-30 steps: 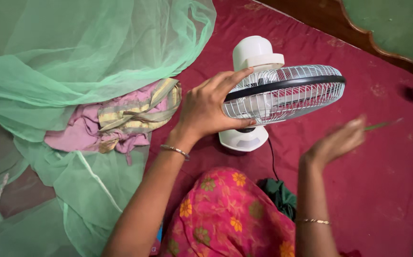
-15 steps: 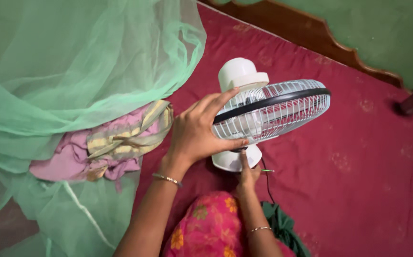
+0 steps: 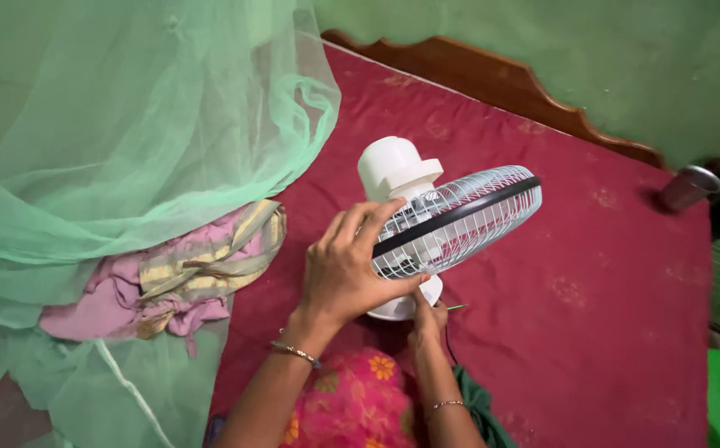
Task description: The person removes the front grille of a white table fan, then uses a green screwdriver to loosen a screw on the fan's neck. They reattach the front grille and adjust the fan head, completing the reassembly.
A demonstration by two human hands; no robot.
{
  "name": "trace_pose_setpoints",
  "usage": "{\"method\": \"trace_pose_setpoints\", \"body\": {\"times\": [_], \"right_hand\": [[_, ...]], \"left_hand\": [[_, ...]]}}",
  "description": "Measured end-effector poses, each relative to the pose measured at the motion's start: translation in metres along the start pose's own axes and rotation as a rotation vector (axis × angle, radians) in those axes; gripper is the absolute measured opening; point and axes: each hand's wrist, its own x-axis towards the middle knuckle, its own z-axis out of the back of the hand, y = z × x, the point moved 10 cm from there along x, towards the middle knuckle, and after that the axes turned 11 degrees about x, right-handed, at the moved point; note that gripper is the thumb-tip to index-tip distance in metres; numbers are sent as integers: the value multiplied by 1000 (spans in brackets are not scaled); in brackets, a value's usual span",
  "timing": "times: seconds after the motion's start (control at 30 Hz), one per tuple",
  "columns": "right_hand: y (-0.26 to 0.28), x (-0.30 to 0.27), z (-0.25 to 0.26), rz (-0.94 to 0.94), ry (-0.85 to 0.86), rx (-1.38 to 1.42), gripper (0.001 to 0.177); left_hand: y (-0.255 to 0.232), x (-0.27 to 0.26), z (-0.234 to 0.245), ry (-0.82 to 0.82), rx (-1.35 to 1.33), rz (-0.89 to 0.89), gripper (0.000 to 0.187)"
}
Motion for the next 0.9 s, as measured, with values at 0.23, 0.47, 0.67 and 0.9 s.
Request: {"method": "trace_pose_setpoints", "body": {"times": [0.23,0.47,0.67,0.9], "right_hand": [[41,14,35,29,75,-88,48],[96,-7,107,-91,71,-55,48],[183,4,197,41,22,-291,55],[225,4,279,-11,-60,-357,56]], "left_hand": [[-44,1,-9,9,16,24,88],[-110,-1,-22,18,-57,-12,90],[-174,-2,-40,32,-195,-36,88],[-239,-4,-79,112,-229,-2,90]]}}
